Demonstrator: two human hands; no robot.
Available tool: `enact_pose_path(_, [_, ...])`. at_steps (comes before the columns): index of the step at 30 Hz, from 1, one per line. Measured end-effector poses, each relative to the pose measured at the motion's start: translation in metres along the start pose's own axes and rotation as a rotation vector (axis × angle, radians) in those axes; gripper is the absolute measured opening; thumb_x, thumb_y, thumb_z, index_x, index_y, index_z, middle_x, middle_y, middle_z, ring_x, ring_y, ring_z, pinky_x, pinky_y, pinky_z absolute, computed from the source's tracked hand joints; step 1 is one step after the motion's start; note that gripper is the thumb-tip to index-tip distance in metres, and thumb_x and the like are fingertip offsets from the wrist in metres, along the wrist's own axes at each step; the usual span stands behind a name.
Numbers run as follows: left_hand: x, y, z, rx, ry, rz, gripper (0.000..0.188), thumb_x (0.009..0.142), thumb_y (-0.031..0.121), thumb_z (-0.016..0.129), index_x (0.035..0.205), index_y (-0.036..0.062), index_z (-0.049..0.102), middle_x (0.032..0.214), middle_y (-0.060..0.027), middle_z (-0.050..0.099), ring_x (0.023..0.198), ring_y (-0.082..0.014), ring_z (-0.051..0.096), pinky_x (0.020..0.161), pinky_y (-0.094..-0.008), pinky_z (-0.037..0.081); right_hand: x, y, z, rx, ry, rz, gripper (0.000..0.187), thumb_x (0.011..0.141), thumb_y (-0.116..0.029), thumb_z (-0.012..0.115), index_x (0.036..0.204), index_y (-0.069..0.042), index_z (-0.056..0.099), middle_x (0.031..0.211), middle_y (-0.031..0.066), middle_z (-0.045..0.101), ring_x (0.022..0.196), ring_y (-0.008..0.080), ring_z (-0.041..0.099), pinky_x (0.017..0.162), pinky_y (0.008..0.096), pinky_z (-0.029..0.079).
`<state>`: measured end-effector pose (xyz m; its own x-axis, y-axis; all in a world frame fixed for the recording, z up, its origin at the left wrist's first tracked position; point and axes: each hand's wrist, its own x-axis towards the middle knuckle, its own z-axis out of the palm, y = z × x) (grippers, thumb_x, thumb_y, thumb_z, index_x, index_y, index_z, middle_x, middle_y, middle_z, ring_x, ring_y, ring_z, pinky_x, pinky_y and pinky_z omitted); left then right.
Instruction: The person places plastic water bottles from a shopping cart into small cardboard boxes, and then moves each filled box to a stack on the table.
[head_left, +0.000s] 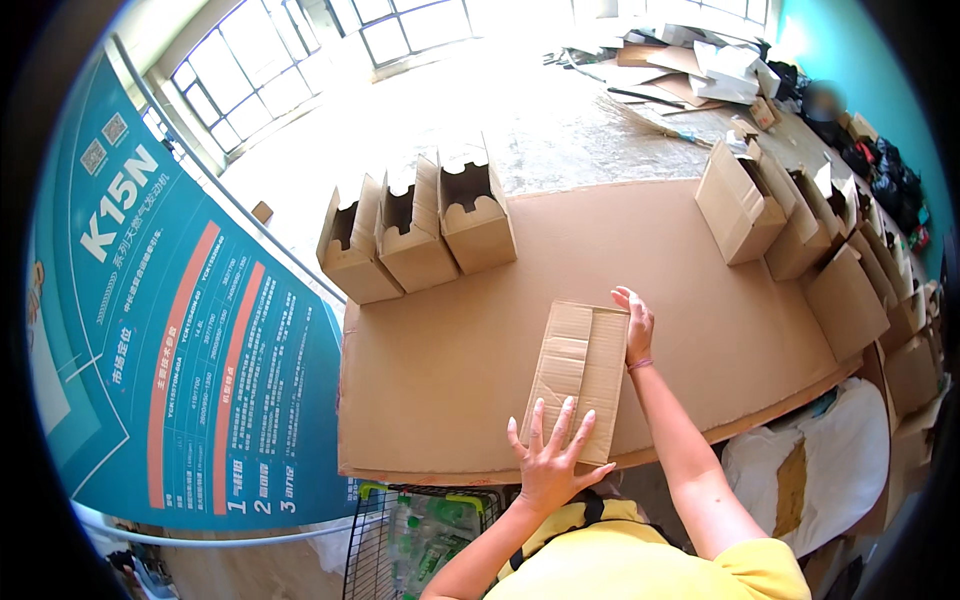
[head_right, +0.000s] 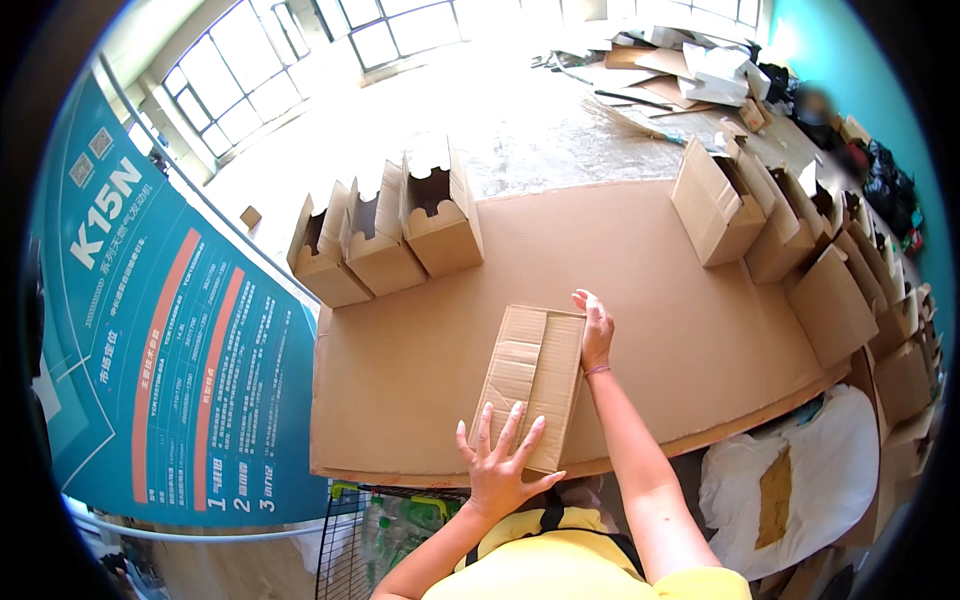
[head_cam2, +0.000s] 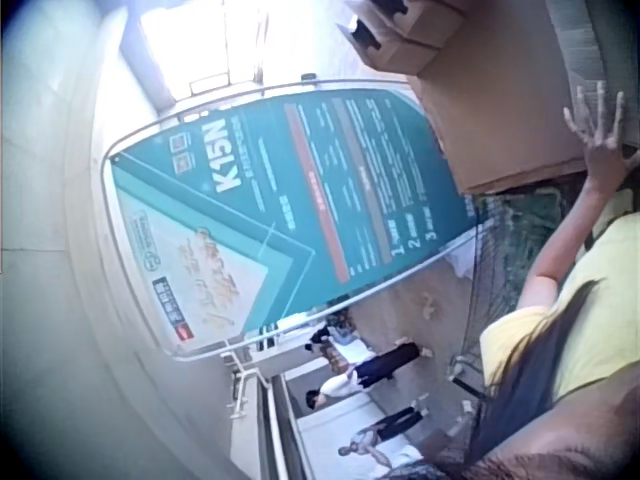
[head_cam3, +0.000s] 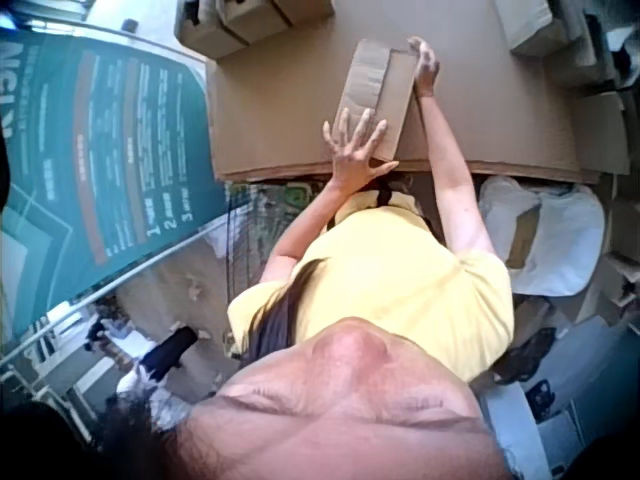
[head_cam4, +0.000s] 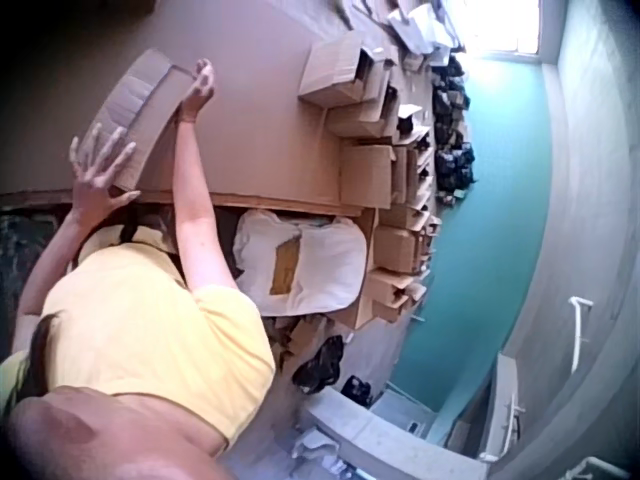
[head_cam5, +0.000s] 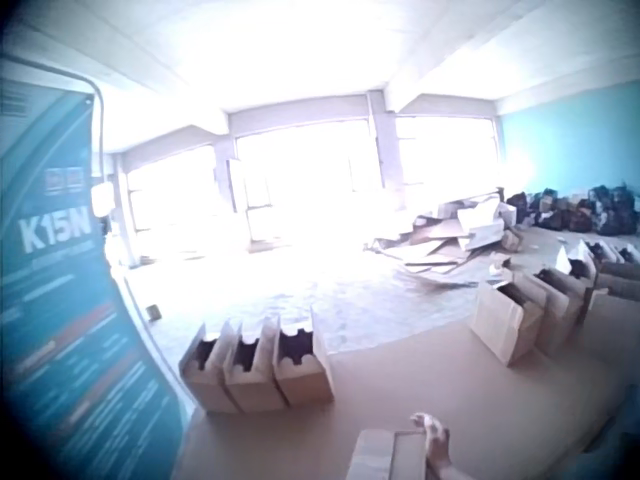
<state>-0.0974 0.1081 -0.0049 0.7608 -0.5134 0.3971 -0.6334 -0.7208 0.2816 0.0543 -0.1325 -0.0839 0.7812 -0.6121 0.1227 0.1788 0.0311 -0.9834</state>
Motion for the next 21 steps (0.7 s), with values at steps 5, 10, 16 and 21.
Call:
enact_pose_path(5, [0.016,0.017,0.028,0.086,0.160,-0.045,0.063,0.074,0.069,0.067,0.123,0.0296,0.068,0.138,0.0017,0.057,0.136,-0.0348,0.040,0.111,-0.0664,0.012,0.007,0.020,-0.002,0.007,-0.056,0.073,0.053,0.106,-0.036,0.034,0.133,0.004,0.054,0.132,0.0193,0.060,0.127,0.0280,0.054,0.108,0.0356,0.037])
enact_pose_path(10, [0.053,0.029,0.053,0.118,0.263,-0.149,0.056,0.075,0.065,0.068,0.118,0.0293,0.071,0.133,0.0050,0.060,0.131,-0.0313,0.044,0.110,-0.0658,0.012,-0.035,0.005,-0.034,-0.183,-0.296,-0.001,0.053,0.106,-0.035,0.034,0.145,0.001,0.041,0.146,0.0195,0.047,0.136,0.0311,0.043,0.113,0.0378,0.032])
enact_pose_path(16, [0.132,0.010,0.088,0.132,0.355,-0.219,0.052,0.077,0.061,0.068,0.117,0.0271,0.072,0.131,0.0035,0.062,0.129,-0.0289,0.044,0.112,-0.0643,0.011,-0.084,-0.009,-0.102,-0.522,-0.449,-0.116,0.053,0.102,-0.027,0.044,0.148,-0.001,0.036,0.150,0.0194,0.041,0.140,0.0382,0.034,0.116,0.0439,0.027])
enact_pose_path(21, [0.222,-0.029,0.128,0.184,0.443,-0.232,0.053,0.080,0.061,0.065,0.118,0.0259,0.071,0.132,0.0015,0.061,0.130,-0.0293,0.043,0.112,-0.0651,0.011,-0.109,-0.006,-0.180,-1.065,-0.535,-0.292,0.058,0.094,-0.030,0.054,0.144,-0.005,0.043,0.151,0.0176,0.039,0.142,0.0392,0.031,0.117,0.0532,0.023])
